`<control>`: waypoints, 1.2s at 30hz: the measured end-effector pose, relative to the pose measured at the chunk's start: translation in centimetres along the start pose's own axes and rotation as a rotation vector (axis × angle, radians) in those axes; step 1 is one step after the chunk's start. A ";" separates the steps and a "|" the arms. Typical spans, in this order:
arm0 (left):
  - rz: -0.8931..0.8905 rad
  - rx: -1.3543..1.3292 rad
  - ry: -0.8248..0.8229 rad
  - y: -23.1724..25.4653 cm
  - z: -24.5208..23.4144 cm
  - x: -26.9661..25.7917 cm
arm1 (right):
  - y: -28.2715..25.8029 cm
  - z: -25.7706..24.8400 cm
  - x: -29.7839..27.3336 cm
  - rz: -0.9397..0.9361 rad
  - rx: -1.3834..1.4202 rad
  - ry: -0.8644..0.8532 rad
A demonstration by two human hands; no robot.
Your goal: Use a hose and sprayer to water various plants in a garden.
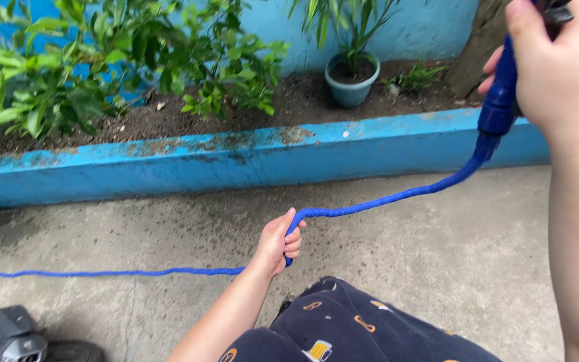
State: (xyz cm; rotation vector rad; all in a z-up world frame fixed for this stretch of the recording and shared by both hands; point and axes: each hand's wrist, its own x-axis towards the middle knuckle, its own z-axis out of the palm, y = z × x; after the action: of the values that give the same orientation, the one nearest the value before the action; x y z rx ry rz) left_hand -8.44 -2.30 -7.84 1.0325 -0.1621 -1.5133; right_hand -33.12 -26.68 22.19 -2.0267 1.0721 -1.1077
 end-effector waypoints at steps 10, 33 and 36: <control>0.031 0.049 -0.024 -3.2 7.2 3.3 | 0.1 -9.1 2.0 0.233 -0.136 -0.193; -0.031 0.120 -0.300 -10.1 27.3 8.5 | 3.4 -20.4 8.3 0.163 -0.258 -0.375; -0.036 0.127 -0.335 -11.0 28.2 9.0 | 3.9 -20.8 7.3 0.219 -0.429 -0.368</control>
State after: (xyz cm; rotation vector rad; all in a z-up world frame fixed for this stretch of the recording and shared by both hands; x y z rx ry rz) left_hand -34.16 -19.84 -2.60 0.8775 -0.4819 -1.7187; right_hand -50.23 -37.23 32.13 -2.2476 1.3733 -0.3908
